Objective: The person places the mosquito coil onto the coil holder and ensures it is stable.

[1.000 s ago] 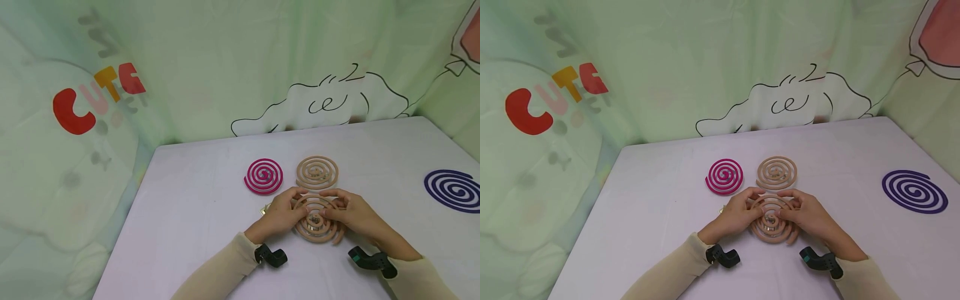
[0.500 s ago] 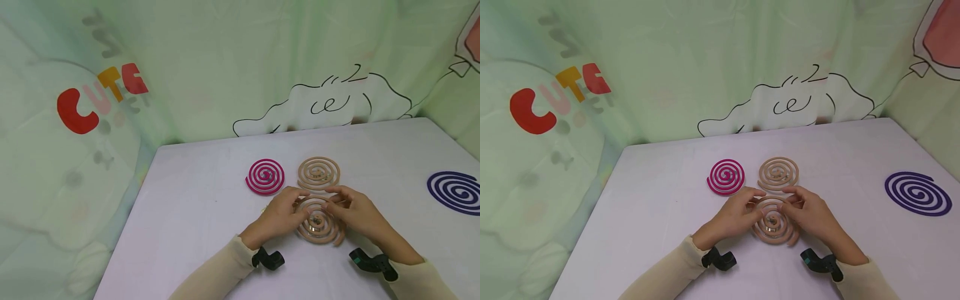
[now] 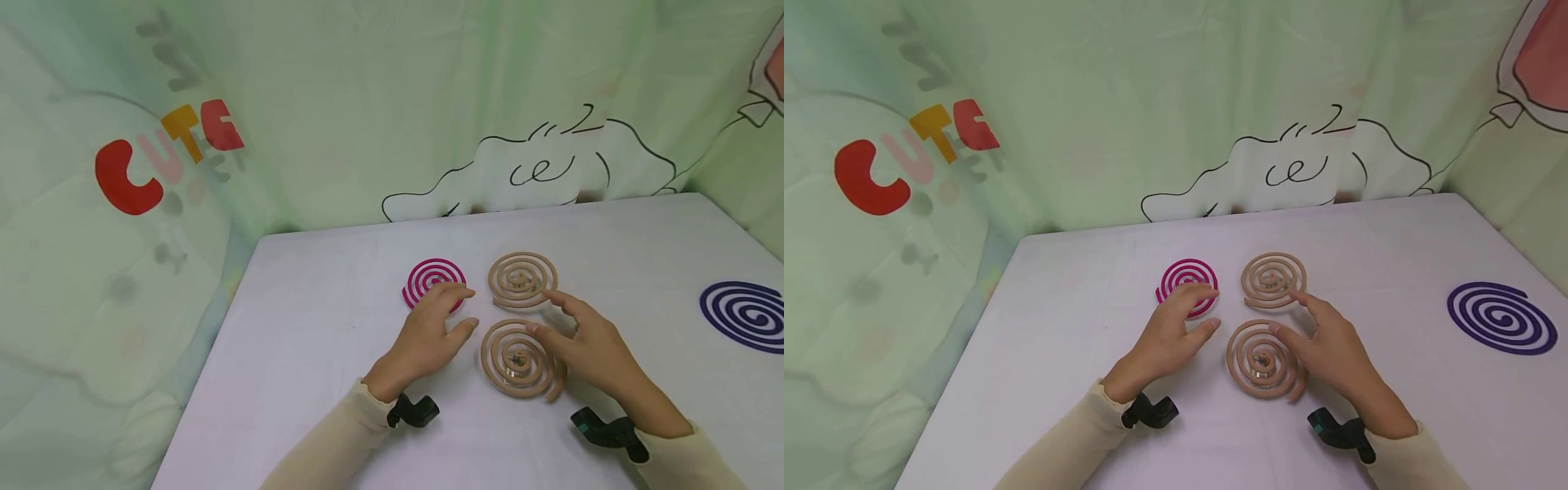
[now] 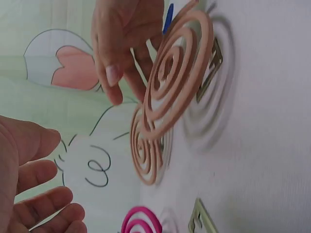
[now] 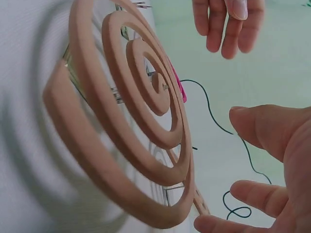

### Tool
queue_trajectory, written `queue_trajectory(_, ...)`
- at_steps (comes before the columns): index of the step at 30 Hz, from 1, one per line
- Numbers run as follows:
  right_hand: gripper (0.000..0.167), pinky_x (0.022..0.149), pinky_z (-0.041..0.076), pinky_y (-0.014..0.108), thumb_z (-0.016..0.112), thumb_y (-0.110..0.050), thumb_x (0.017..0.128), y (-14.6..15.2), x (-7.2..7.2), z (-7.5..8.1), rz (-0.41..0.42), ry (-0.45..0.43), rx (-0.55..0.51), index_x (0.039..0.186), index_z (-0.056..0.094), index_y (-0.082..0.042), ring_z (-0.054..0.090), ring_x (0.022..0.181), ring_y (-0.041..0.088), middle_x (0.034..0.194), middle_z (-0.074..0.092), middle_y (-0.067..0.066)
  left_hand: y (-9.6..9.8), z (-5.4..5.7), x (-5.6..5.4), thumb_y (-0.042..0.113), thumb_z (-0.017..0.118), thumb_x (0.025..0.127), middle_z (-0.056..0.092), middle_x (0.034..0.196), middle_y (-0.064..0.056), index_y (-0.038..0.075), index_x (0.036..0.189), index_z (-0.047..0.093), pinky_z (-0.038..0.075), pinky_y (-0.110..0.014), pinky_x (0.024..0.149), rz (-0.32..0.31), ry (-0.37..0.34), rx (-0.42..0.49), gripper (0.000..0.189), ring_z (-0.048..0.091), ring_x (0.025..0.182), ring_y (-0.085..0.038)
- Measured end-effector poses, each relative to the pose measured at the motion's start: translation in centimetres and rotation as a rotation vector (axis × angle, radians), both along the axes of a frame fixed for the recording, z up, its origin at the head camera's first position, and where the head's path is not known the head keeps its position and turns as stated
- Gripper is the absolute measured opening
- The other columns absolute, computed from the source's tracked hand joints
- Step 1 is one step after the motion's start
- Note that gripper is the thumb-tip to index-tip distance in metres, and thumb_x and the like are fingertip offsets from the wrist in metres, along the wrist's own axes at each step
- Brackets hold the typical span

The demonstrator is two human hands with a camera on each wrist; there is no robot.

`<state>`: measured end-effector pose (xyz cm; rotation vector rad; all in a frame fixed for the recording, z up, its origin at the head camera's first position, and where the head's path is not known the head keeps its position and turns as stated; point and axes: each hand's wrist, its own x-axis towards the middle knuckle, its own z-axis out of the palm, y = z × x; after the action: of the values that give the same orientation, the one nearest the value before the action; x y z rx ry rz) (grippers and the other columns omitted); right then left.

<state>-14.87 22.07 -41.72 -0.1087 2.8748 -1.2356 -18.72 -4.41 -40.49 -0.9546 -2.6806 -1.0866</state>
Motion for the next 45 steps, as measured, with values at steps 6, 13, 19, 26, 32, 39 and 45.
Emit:
queue_trajectory(6, 0.081, 0.107, 0.029, 0.077, 0.073, -0.04, 0.098, 0.1, -0.1, -0.2, -0.012, 0.062, 0.016, 0.156, 0.038, 0.002, 0.031, 0.144, 0.06, 0.157, 0.037, 0.036, -1.8, -0.9, -0.5, 0.019, 0.068, 0.098, 0.059, 0.141, -0.009, 0.004, 0.136, 0.064, 0.042, -0.041, 0.116, 0.04, 0.021, 0.032, 0.041, 0.053, 0.136, -0.024)
queue_trajectory(13, 0.088, 0.109, 0.02, 0.081, 0.073, -0.04, 0.097, 0.4, -0.2, -0.2, -0.009, 0.084, 0.024, 0.16, 0.029, 0.004, 0.019, 0.148, 0.062, 0.163, 0.02, 0.039, -3.5, -1.4, -1.0, 0.02, 0.073, 0.095, 0.057, 0.144, -0.014, 0.005, 0.136, 0.063, 0.039, -0.046, 0.117, 0.05, 0.044, 0.021, 0.044, 0.05, 0.137, -0.029)
queue_trajectory(19, 0.093, 0.104, 0.023, 0.083, 0.073, -0.044, 0.096, 0.5, -0.2, 0.0, -0.018, 0.079, 0.077, 0.163, 0.026, 0.0, 0.021, 0.145, 0.065, 0.165, 0.014, 0.039, -4.5, -0.7, -1.6, 0.023, 0.073, 0.095, 0.054, 0.146, -0.017, 0.002, 0.139, 0.061, 0.039, -0.048, 0.117, 0.041, 0.028, -0.021, 0.05, 0.047, 0.139, -0.031)
queue_trajectory(26, 0.095, 0.104, 0.024, 0.083, 0.075, -0.044, 0.095, 0.3, -0.3, 0.5, -0.003, 0.1, 0.118, 0.163, 0.026, -0.001, 0.021, 0.146, 0.064, 0.165, 0.013, 0.038, -5.4, -0.3, -1.8, 0.028, 0.075, 0.094, 0.053, 0.148, -0.012, 0.007, 0.142, 0.059, 0.041, -0.046, 0.116, 0.033, -0.017, -0.084, 0.054, 0.047, 0.14, -0.028)
queue_trajectory(32, 0.086, 0.102, 0.028, 0.082, 0.078, -0.038, 0.093, -0.1, -0.1, 1.1, 0.035, 0.156, 0.133, 0.158, 0.037, 0.001, 0.027, 0.143, 0.064, 0.163, 0.021, 0.038, -5.7, -0.6, -1.3, 0.034, 0.081, 0.091, 0.057, 0.141, -0.006, 0.01, 0.143, 0.06, 0.047, -0.042, 0.11, 0.018, -0.07, -0.141, 0.061, 0.054, 0.131, -0.023)
queue_trajectory(39, 0.077, 0.099, 0.033, 0.081, 0.081, -0.031, 0.091, -1.2, 0.0, 2.0, 0.089, 0.231, 0.153, 0.154, 0.045, -0.003, 0.036, 0.139, 0.061, 0.159, 0.032, 0.037, -5.7, -1.3, -1.1, 0.029, 0.084, 0.089, 0.063, 0.132, -0.004, 0.012, 0.139, 0.062, 0.053, -0.033, 0.093, -0.045, -0.174, -0.15, 0.057, 0.064, 0.108, -0.021)
queue_trajectory(45, 0.076, 0.101, 0.035, 0.079, 0.081, -0.031, 0.091, -2.2, 0.1, 2.4, 0.124, 0.231, 0.137, 0.155, 0.047, -0.008, 0.039, 0.141, 0.056, 0.157, 0.038, 0.032, -5.4, -2.5, -1.2, 0.016, 0.081, 0.091, 0.069, 0.121, -0.002, 0.011, 0.127, 0.07, 0.052, -0.027, 0.089, -0.089, -0.225, -0.179, 0.038, 0.067, 0.102, -0.014)
